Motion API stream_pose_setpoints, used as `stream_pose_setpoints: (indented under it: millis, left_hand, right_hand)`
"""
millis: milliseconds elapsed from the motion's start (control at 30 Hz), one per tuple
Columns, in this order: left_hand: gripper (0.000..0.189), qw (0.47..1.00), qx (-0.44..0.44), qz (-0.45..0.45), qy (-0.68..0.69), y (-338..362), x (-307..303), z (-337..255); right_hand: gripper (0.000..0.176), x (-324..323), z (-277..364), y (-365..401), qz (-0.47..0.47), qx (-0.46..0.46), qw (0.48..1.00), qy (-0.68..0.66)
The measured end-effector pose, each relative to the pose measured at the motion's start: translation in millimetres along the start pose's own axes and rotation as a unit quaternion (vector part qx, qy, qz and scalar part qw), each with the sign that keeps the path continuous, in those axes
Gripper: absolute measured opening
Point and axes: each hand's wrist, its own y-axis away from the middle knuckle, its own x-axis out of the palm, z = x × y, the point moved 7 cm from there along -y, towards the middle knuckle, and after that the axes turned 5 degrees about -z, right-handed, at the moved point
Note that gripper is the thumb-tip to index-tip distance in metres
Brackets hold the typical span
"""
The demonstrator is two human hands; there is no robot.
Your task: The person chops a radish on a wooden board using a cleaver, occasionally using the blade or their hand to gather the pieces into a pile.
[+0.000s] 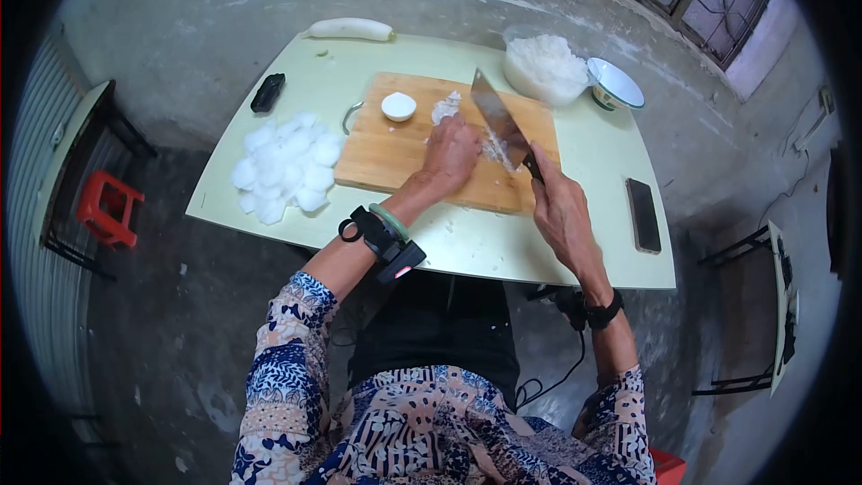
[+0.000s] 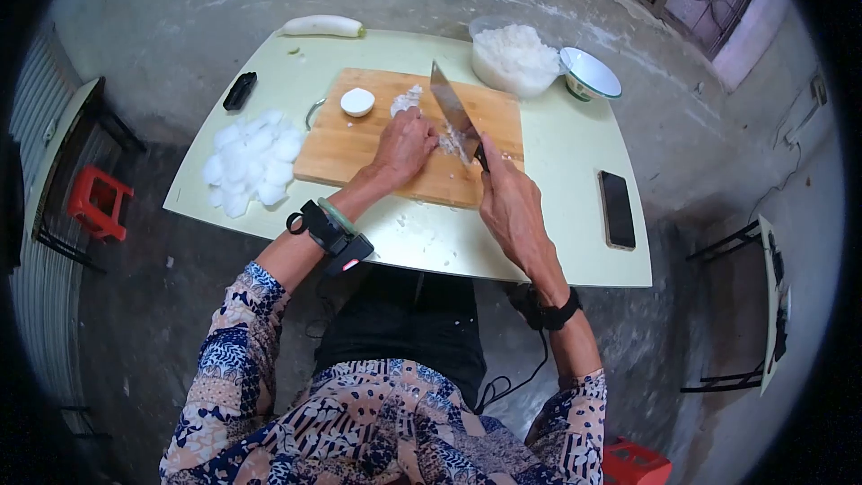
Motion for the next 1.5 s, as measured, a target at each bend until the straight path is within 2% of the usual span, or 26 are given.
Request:
stream_pose_setpoints:
  millis: [33, 133, 200, 233, 367, 433, 533, 667, 800, 867, 933, 1000, 1100, 1200, 1233, 1300, 1333, 1400, 1433, 1500]
  left_hand:
    - [0.014, 1.0, -0.002, 0.0, 0.0, 0, 1, -1]
    - [0.016, 1.0, 0.021, 0.009, 0.011, 6, 6, -8]
    - [0.011, 0.996, 0.003, -0.058, 0.064, 5, -4, -7]
    - [0.011, 0.996, 0.003, -0.057, 0.063, 5, -8, -6]
    - [0.011, 0.999, -0.012, -0.023, 0.032, 10, -14, -1]
    - [0.011, 0.999, -0.01, -0.015, 0.029, 8, -14, 2]
    - [0.012, 0.999, -0.021, 0.0, 0.025, 9, -12, 4]
    - [0.01, 0.999, -0.008, 0.022, 0.031, 14, -18, -11]
    - [0.012, 0.994, -0.004, 0.074, 0.085, 13, -10, -22]
    - [0.012, 0.994, 0.013, 0.073, 0.074, 14, -5, -26]
    - [0.012, 0.995, 0.03, 0.069, 0.062, 6, -3, -29]
    - [0.011, 0.998, 0.028, 0.037, 0.041, 3, -4, -30]
    - [0.012, 0.999, 0.03, 0.024, 0.034, 0, -8, -28]
    - [0.013, 0.996, 0.053, 0.009, 0.064, 8, -31, -34]
    - [0.013, 0.996, 0.053, 0.012, 0.064, 14, -42, -36]
    - [0.014, 0.983, 0.031, 0.147, 0.101, 35, -46, -35]
    - [0.014, 0.983, 0.032, 0.152, 0.1, 45, -48, -32]
    - [0.017, 0.96, 0.095, 0.237, 0.115, 71, -42, -39]
    - [0.02, 0.959, 0.132, 0.229, 0.102, 81, -45, -44]
    - [0.02, 0.96, 0.147, 0.213, 0.105, 95, -47, -50]
  right_hand:
    - [0.058, -4, 2, 1, -0.034, -0.013, 0.999, 0.005]
    - [0.057, 5, -6, 0, -0.004, -0.019, 1.0, 0.024]
    - [0.056, -3, -2, 0, 0.005, 0.007, 1.0, 0.014]
    - [0.056, -5, 0, -2, 0.015, 0.031, 0.999, 0.005]
    - [0.054, -6, 1, 4, -0.019, 0.02, 0.999, -0.028]
    - [0.055, 1, -4, 2, 0.031, 0.025, 0.999, -0.014]
    - [0.055, -6, 6, 7, -0.011, 0.007, 0.999, -0.038]
    - [0.055, 1, -1, 9, 0.023, 0.005, 1.0, -0.018]
    - [0.05, -14, -6, 1, -0.038, 0.03, 0.997, -0.052]
    - [0.049, -8, -16, 0, 0.035, 0.06, 0.997, -0.015]
    - [0.05, -11, -15, -2, 0.032, 0.059, 0.998, -0.016]
    - [0.049, -20, -14, 0, -0.038, 0.047, 0.998, -0.036]
    - [0.05, -12, -23, 2, 0.017, 0.062, 0.998, -0.003]
    - [0.05, -21, -27, 4, 0.021, 0.109, 0.993, -0.045]
    - [0.049, -25, -25, 6, -0.016, 0.077, 0.995, -0.055]
    - [0.049, -33, -29, 10, -0.039, 0.069, 0.995, -0.057]
    - [0.048, -39, -28, 12, -0.06, 0.059, 0.995, -0.056]
    - [0.05, -46, -30, 17, -0.037, 0.101, 0.993, -0.039]
    - [0.05, -48, -32, 22, -0.029, 0.113, 0.993, -0.004]
    - [0.052, -49, -40, 32, -0.033, 0.107, 0.992, 0.055]
